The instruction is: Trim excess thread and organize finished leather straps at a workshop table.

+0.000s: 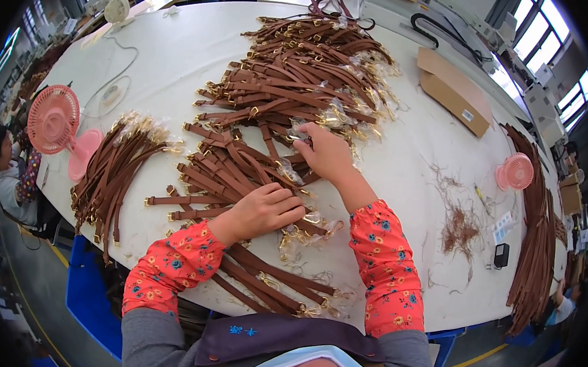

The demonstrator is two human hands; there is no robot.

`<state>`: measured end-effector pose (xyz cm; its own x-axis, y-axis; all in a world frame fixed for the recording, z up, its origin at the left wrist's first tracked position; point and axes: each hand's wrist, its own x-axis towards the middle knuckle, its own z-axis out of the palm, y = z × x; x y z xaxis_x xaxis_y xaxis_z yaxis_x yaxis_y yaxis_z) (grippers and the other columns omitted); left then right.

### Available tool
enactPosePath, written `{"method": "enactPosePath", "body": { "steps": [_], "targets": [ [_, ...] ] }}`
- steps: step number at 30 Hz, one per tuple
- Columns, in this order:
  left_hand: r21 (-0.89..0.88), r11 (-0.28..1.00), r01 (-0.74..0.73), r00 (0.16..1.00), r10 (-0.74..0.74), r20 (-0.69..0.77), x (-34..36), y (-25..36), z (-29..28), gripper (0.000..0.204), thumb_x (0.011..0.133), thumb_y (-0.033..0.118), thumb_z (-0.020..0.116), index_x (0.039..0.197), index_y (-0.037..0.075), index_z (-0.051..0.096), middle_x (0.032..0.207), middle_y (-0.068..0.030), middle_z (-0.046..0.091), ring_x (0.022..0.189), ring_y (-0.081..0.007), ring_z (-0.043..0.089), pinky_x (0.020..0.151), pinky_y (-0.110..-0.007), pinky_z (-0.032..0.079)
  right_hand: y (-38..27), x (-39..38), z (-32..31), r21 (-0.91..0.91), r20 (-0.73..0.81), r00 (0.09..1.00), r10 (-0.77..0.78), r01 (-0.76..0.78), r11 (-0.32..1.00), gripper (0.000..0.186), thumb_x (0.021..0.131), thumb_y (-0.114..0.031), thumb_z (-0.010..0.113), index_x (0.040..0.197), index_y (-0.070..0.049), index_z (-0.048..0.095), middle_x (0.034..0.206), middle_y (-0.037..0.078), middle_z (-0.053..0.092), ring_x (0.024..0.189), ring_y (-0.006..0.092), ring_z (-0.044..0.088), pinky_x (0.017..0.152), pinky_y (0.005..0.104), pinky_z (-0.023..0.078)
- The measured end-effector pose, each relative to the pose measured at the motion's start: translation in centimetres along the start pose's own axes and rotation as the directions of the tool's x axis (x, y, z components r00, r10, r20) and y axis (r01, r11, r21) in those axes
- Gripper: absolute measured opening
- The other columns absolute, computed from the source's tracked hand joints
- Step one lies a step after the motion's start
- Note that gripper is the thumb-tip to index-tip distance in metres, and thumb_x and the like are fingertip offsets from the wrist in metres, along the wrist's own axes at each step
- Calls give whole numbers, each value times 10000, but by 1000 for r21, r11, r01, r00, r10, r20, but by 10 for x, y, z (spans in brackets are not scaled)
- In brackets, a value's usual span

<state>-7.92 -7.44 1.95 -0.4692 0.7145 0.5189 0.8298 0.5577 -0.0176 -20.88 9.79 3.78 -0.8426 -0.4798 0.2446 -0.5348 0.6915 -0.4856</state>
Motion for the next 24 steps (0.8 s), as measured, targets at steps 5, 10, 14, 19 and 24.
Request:
{"method": "enactPosePath", "body": {
  "steps": [5,10,14,19,24],
  "targets": [
    [92,994,-66,997,68,-23,2,3,-34,260,794,139,641,1052,109,620,1091,-8,625,977,-169,593,853,-321,519,37,-41,-26,-22,83,995,-61,63,998,399,884,-238,684,1271,-192,597,1204,72,647,956,312,681,791,422,551],
    [-104,995,-10,997,18,79,-6,9,-53,273,808,134,677,1080,134,652,1149,-2,657,955,-193,630,829,-343,542,54,-67,-31,-19,58,992,-111,112,994,505,835,-138,688,1322,-209,576,1232,22,632,954,303,683,792,416,563],
    [-175,971,162,933,-93,348,1,5,-51,338,817,53,635,1150,106,623,1239,-56,608,1109,-241,572,987,-399,461,46,-60,-31,-118,47,999,-21,26,993,524,835,-139,682,1341,-212,567,1262,28,627,951,297,687,771,418,572],
    [103,986,130,950,-153,273,24,-9,-32,824,736,24,672,1501,48,369,1367,-185,536,1259,-358,491,1094,-480,349,62,-57,-24,-195,-20,999,35,-39,980,506,868,-189,685,1358,-210,558,1279,54,623,914,304,694,759,429,569],
    [-78,950,302,875,-244,418,29,-20,-15,846,697,17,691,1483,-13,379,1203,-194,625,1233,-351,529,1137,-462,342,68,-69,-24,-151,45,994,103,-95,984,517,891,-247,702,1386,-209,562,1175,95,699,919,321,704,800,426,562]
  ]
}}
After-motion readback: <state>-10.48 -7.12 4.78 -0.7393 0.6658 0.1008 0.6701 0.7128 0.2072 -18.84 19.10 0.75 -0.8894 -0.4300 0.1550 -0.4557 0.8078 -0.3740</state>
